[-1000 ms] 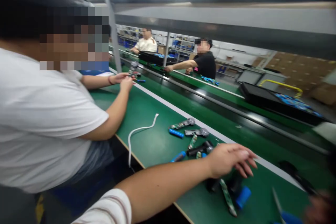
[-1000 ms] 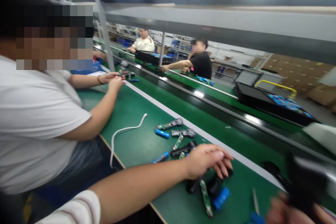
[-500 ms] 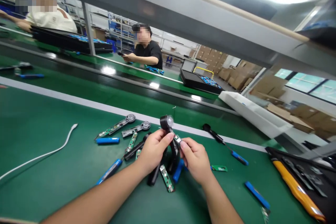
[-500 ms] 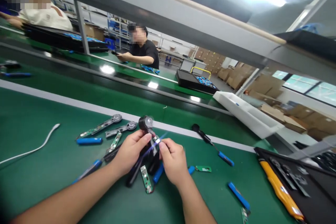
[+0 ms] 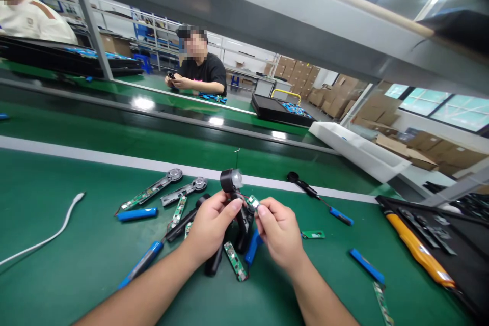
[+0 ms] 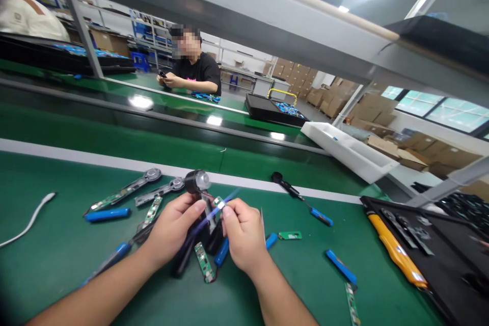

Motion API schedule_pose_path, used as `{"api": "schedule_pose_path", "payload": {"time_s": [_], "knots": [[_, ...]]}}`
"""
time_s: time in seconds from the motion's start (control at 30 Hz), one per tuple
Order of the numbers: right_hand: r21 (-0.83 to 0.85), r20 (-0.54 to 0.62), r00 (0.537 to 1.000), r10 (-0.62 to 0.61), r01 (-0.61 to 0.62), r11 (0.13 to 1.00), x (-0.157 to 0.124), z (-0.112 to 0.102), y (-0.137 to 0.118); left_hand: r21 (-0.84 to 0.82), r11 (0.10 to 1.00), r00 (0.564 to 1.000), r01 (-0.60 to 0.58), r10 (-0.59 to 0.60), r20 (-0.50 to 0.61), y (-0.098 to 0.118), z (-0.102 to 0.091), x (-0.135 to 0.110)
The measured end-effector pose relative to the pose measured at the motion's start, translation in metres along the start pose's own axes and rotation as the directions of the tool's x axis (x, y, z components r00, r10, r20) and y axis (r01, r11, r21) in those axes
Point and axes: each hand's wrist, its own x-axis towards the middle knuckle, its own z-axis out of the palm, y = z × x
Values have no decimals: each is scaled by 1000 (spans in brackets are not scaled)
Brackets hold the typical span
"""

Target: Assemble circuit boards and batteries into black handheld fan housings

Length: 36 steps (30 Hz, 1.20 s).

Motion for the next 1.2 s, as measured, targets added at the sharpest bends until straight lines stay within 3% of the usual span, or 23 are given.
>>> {"api": "schedule_pose_path", "payload": {"time_s": [0.27,0.63,0.77,0.9,0.97,1.07,1.2], "knots": [[-67,-10,996,-91,90,994,0,2,-3,-72,997,1000,-17,18,15,0,-1,0],[-76,-3,987,-164,163,984,2,5,-11,-221,974,998,-52,45,-34,-18,-8,-1],[48,34,989,-146,144,988,1,11,-8,-257,966,999,-40,31,-40,-5,-4,-5],[218,37,989,-140,128,967,1,15,-4,-247,969,999,-27,15,-50,26,2,-5],[334,-31,986,-164,165,928,2,14,-5,-229,973,997,-24,9,-70,47,5,2],[568,-209,965,-156,250,784,7,9,-9,-192,981,997,-9,-7,-79,75,10,22],[804,-368,921,126,247,540,18,-1,-17,-172,985,999,24,-31,-43,89,27,46]]}}
